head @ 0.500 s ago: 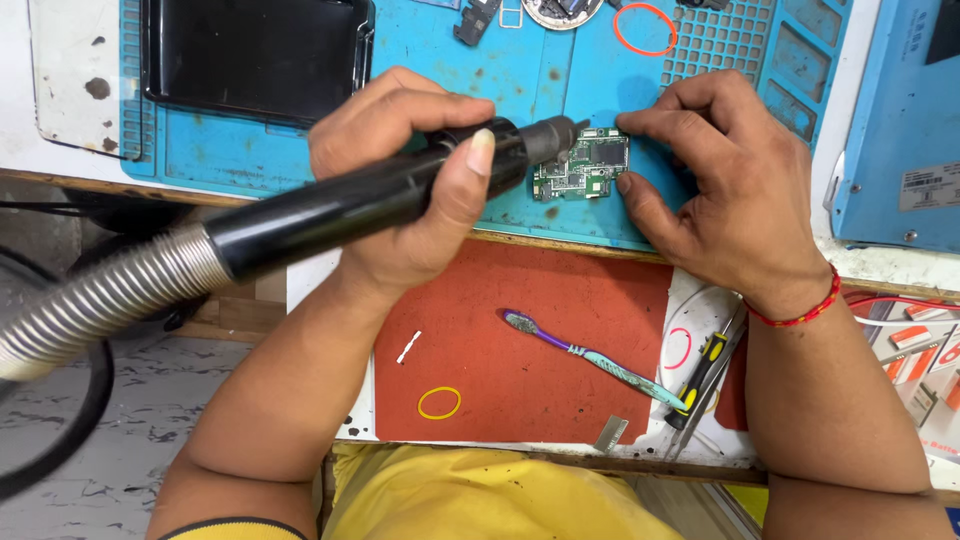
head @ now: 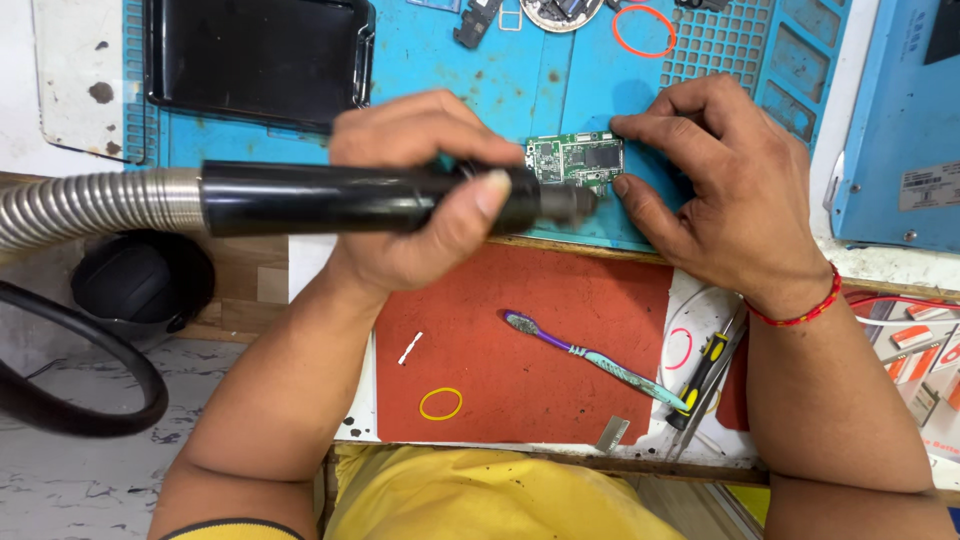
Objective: The person uses a hot air gun to heat a small green circuit board held on a blue mat. They repeatedly direct the hot air at specific components while stabilizing the board with their other hand.
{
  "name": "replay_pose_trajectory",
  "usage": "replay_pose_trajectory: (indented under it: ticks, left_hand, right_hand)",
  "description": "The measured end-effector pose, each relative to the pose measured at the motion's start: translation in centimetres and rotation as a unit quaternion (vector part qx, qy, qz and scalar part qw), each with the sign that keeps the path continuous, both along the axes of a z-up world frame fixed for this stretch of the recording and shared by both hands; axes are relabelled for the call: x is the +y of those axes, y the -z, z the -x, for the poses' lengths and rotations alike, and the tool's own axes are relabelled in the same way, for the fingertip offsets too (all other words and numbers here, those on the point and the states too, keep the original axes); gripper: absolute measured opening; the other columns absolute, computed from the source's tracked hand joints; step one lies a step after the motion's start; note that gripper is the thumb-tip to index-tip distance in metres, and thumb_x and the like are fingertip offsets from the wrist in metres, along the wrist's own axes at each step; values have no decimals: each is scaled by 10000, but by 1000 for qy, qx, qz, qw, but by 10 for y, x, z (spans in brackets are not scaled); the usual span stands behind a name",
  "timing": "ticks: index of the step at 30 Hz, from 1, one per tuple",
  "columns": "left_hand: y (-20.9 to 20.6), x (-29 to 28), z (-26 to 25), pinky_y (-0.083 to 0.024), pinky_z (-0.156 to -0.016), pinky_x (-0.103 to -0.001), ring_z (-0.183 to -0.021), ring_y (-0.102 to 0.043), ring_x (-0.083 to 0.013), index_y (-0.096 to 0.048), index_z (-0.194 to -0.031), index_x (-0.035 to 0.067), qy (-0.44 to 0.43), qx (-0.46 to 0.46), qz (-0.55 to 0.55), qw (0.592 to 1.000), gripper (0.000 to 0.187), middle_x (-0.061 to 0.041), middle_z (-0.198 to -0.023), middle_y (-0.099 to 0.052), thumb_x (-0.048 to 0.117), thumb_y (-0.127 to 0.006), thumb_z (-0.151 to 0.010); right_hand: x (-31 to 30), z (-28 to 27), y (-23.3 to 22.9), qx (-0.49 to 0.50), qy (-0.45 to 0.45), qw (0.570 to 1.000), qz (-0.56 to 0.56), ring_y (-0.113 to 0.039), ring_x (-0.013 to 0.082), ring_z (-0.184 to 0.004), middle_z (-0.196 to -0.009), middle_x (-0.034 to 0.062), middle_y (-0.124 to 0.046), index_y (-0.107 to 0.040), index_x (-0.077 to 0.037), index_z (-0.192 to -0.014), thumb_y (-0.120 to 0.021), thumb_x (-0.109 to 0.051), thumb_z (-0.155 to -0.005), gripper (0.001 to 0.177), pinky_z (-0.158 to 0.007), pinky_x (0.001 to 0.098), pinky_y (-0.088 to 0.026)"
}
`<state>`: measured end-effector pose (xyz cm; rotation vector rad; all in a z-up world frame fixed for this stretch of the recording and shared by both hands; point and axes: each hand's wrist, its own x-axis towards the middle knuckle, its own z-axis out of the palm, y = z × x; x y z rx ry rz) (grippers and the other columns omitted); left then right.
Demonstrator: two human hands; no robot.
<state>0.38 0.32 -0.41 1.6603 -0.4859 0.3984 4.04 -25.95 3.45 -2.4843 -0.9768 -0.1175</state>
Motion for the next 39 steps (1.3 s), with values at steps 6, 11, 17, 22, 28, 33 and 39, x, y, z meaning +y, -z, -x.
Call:
replay_pose_trajectory:
  ticks: [6, 11, 17, 22, 28, 33, 39]
  left_hand:
    - [-3, -1, 4, -568, -729, -276, -805, -711, -158, -708, -1031, 8, -49, 11, 19, 999, 306, -117, -941, -724, 312, -677, -1031]
    - [2, -2, 1, -553, -683, -266, -759, -702, -159, -729, -1008, 8, -39, 7, -9, 999, 294, -117, -899, -729, 300, -697, -1014]
    - [1, -2, 2, -562, -732, -262, -796, -707, -158, -714, -1035, 11, -35, 9, 27, 999, 303, -114, -927, -724, 312, -679, -1046]
    - [-2, -4, 2, -551, -689, -257, -762, -709, -171, -720, -1018, -12, -35, -8, 10, 999, 279, -130, -903, -724, 267, -704, -1008]
    - [-3, -3, 2, -552, -704, -251, -782, -709, -173, -715, -1038, -17, -12, -14, 2, 1000, 280, -135, -910, -721, 261, -705, -1004]
    - [-1, -3, 1, -544, -683, -247, -761, -708, -167, -722, -1030, -9, -21, -4, 6, 1000, 280, -121, -923, -721, 268, -705, -995]
    - [-1, -1, 1, -534, -679, -244, -760, -699, -161, -719, -1030, -7, -7, -3, -22, 1000, 288, -119, -920, -713, 276, -706, -979]
  right_hand:
    - [-2, 0, 2, 5, -1, 1000, -2, -649, 302, -960, -1114, 124, -616, -713, -55, -1187, -811, -136, -863, 348, -785, 397, -539]
    - [-2, 0, 2, -3, -9, 1000, 3, -645, 306, -925, -1075, 123, -624, -725, -57, -1150, -812, -124, -824, 344, -757, 402, -535]
    - [-4, 1, 3, 12, 0, 1000, 6, -645, 289, -958, -1112, 105, -620, -724, -79, -1193, -814, -149, -861, 350, -793, 393, -537]
    - [1, 0, 1, -1, 3, 1000, 5, -645, 298, -918, -1080, 119, -619, -727, -64, -1153, -816, -126, -828, 343, -754, 397, -536]
    - [-1, 0, 2, 2, 3, 1000, 5, -646, 290, -919, -1091, 116, -616, -722, -66, -1169, -820, -129, -838, 350, -757, 390, -538]
    - [0, 0, 1, -12, -3, 1000, 9, -644, 290, -914, -1088, 117, -613, -723, -62, -1168, -824, -120, -835, 353, -756, 385, -538]
    - [0, 1, 1, -2, -2, 1000, 6, -646, 286, -914, -1098, 120, -609, -718, -59, -1176, -823, -126, -844, 355, -754, 380, -536]
